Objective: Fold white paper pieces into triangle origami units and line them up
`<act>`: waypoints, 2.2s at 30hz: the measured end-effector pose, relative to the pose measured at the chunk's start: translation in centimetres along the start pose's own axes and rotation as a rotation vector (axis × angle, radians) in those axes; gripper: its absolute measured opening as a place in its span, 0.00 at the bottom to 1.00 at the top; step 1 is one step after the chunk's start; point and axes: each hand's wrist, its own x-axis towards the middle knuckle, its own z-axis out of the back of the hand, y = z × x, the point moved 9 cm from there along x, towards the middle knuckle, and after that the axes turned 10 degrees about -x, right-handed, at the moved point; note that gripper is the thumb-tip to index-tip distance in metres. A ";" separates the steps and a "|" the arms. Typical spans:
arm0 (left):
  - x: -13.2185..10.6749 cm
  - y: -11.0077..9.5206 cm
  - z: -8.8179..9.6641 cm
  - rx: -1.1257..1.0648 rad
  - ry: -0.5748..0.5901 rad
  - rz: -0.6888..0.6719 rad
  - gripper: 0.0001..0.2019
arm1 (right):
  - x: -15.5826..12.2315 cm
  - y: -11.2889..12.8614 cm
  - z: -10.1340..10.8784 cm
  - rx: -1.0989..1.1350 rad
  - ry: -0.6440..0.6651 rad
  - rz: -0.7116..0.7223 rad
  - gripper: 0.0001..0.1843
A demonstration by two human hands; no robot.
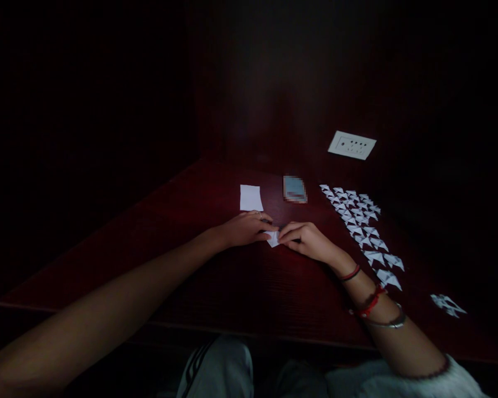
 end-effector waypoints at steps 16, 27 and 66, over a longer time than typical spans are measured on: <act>0.1 -1.4 0.2 -0.007 0.030 -0.070 0.13 | 0.1 0.6 0.0 -0.022 0.011 0.056 0.12; -0.1 -0.6 -0.1 -0.012 0.106 0.073 0.14 | -0.1 -1.6 0.7 -0.094 -0.042 -0.118 0.11; -0.4 1.2 0.1 -0.012 0.074 0.240 0.21 | 0.1 -1.8 -0.3 -0.270 0.071 -0.174 0.18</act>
